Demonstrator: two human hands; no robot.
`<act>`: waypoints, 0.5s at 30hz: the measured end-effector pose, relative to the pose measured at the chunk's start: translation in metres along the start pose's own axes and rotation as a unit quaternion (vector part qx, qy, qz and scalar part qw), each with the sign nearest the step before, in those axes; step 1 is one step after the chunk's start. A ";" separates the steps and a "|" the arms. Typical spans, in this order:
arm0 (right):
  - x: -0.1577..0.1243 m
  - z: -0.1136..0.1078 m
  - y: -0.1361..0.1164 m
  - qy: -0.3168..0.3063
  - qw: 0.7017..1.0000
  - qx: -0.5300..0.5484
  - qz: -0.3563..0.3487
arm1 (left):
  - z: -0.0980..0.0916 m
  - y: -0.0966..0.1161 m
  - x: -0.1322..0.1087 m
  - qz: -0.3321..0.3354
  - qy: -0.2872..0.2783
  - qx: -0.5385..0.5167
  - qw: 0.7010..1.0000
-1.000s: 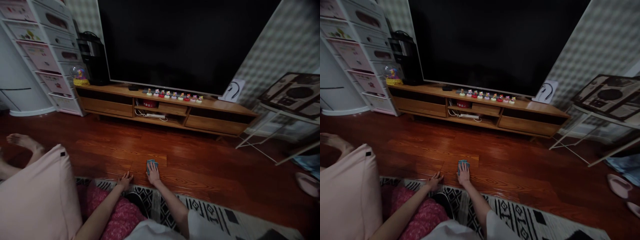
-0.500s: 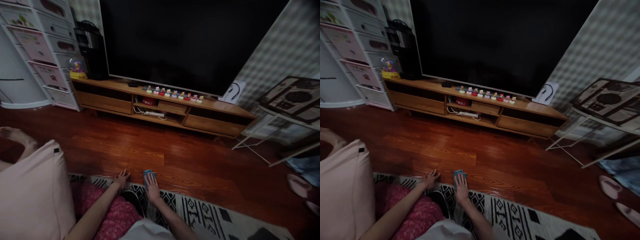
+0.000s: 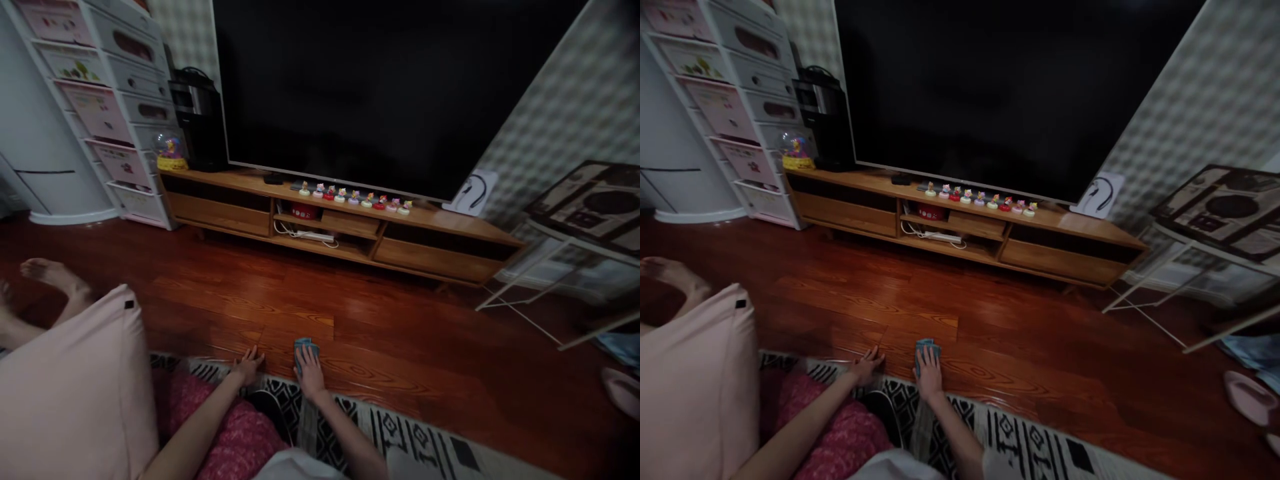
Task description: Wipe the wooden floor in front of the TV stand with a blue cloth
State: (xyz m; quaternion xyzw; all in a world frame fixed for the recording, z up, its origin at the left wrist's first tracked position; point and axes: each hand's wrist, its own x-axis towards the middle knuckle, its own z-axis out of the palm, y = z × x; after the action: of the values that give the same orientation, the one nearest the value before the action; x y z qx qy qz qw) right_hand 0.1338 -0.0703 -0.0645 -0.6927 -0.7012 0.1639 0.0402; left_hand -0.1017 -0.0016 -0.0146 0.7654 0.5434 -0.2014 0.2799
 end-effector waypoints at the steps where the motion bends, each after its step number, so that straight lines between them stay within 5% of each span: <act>1: -0.015 0.012 0.003 -0.002 1.000 0.000 -0.012 | 0.000 0.000 0.001 0.001 0.003 -0.003 1.000; 6: -0.047 0.034 0.006 -0.006 1.000 0.005 -0.026 | 0.002 -0.002 0.002 -0.001 0.015 -0.006 1.000; 15: 0.055 -0.040 -0.022 -0.005 0.998 0.011 0.065 | -0.001 -0.002 0.001 -0.004 0.008 0.003 1.000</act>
State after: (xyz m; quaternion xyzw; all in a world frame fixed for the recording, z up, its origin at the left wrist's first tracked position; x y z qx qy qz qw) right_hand 0.1216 -0.0090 -0.0296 -0.7353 -0.6533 0.1771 0.0340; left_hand -0.1031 0.0001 -0.0148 0.7657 0.5481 -0.1976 0.2726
